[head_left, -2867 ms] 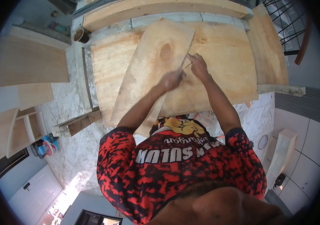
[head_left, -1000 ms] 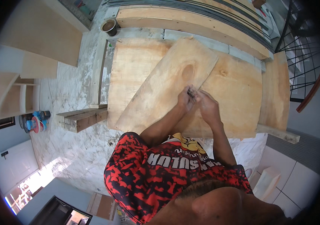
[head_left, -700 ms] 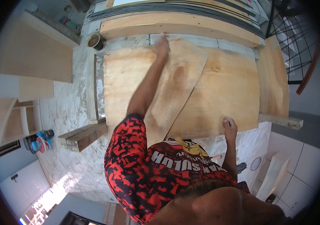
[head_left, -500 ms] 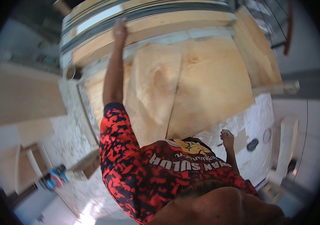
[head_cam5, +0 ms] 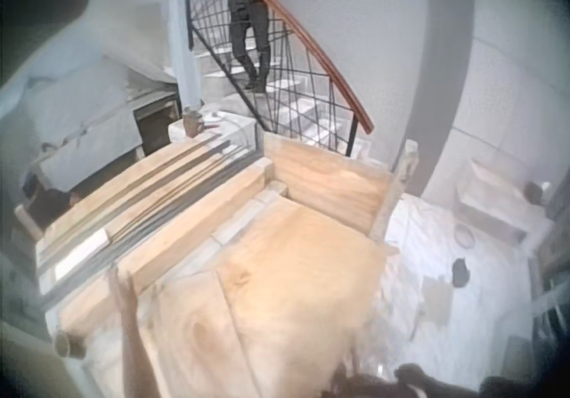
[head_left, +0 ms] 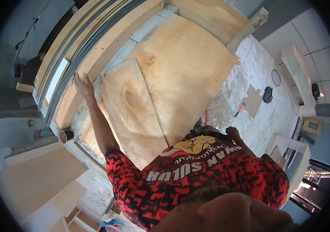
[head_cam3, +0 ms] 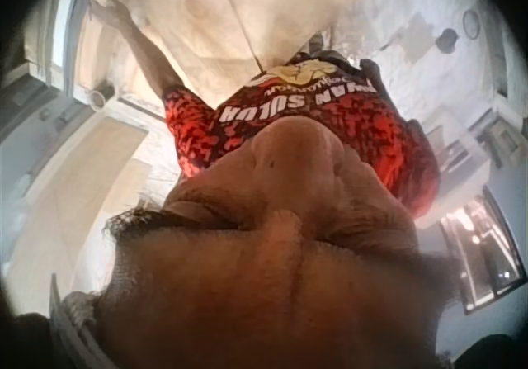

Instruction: The person picks up a piece of plywood from a stack, places it across two supports, and cuts through a section of the wood using a hand saw.

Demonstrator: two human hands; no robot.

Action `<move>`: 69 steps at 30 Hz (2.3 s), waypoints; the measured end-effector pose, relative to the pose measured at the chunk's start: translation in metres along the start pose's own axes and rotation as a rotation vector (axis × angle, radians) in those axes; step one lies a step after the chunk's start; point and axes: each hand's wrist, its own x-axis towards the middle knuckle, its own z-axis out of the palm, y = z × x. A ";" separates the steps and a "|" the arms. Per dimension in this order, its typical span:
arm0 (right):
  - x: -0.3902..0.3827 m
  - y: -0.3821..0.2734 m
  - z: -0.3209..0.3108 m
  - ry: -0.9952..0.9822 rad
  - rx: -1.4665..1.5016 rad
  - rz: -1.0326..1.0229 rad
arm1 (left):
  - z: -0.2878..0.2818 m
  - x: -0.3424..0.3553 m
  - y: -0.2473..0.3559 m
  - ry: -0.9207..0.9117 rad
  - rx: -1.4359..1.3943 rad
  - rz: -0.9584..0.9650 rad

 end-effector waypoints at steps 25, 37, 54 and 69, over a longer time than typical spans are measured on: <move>0.212 -0.045 -0.186 0.019 2.008 0.326 | -0.267 -0.498 0.235 0.308 -0.315 -1.662; 0.231 -0.015 -0.172 -0.265 2.049 0.227 | -0.240 -0.469 0.251 0.650 -0.953 -1.574; 0.221 -0.018 -0.170 -0.228 1.989 0.362 | -0.224 -0.387 0.312 0.615 -1.416 -0.980; 0.167 -0.086 -0.150 -0.258 1.919 0.306 | 0.009 -0.024 0.149 0.610 -1.795 -0.801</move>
